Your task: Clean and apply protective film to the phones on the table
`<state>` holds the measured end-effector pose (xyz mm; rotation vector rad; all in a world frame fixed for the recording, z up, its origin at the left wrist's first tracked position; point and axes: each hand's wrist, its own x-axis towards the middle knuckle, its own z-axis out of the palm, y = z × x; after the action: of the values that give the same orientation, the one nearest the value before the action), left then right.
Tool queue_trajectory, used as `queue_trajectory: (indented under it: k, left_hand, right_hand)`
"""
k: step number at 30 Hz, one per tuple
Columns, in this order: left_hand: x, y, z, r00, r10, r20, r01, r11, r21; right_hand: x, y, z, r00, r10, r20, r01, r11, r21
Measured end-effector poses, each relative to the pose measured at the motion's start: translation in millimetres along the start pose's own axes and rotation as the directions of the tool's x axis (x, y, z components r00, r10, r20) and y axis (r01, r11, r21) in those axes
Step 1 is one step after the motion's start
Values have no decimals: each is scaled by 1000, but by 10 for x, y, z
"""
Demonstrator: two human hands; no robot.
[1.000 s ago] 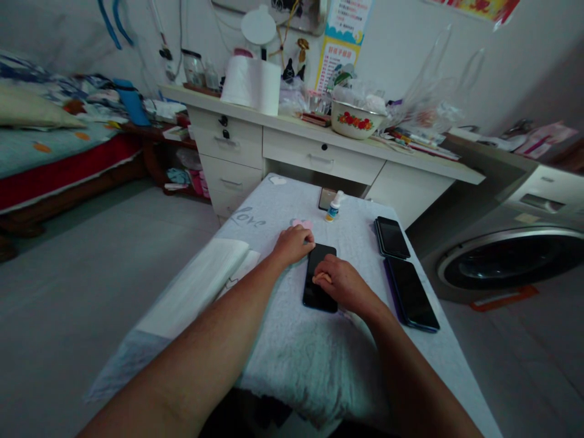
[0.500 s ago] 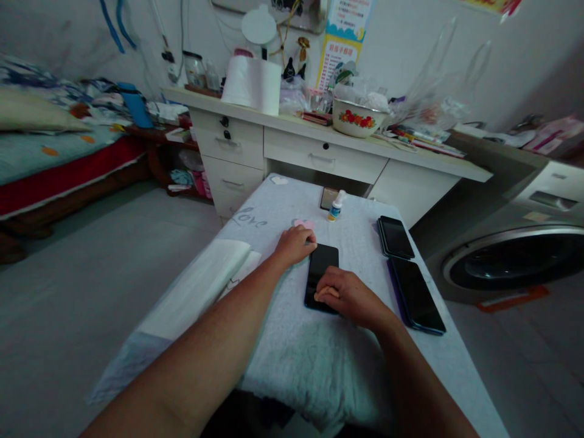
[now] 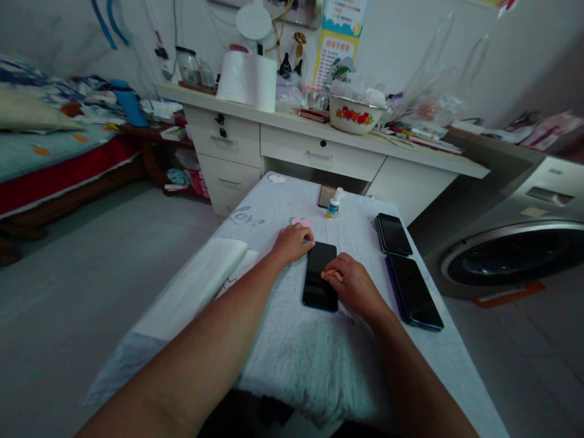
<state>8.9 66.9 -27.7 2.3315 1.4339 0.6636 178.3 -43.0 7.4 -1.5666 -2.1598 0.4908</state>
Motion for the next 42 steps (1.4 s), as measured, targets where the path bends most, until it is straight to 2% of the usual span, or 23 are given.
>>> queue_trajectory:
  k: [3,9,15,20,26,30,36,42]
  left_hand:
    - [2,8,-10,1000,-7,10,7,1000,-5]
    - [6,10,-8,1000,-5,6,5,1000,-11]
    - [12,-11,15,1000,1,9,-1,1000,-17]
    - [13,-16,17,1000,0,4,0,1000,-17]
    - [8,-12,9,1000,4,1,-4,1000,-23]
    - [5,-7,2,1000,-1,8,1,1000,-21]
    - [6,-7,10,1000,6,-4,-6,1000,-18]
    - [10,-23,21,1000,8,0,-8,1000,-2]
  right_hand:
    - [-5,-5,-18,1000,-4,16,4,1000,-12]
    - [-38,-61,-60,986,-69,150,59,995,75]
    - [-87,-85,-105,960,-151,234,122,983,134]
    - [-124,-121,-167,924,-196,328,130,969,212]
    - [-136,-108,-185,899,-218,379,128,960,249]
    - [-127,-110,-172,914,-196,356,122,968,220]
    - [-85,-125,-102,964,-136,230,109,986,124]
    - [-42,-78,-5,990,-75,123,69,996,50]
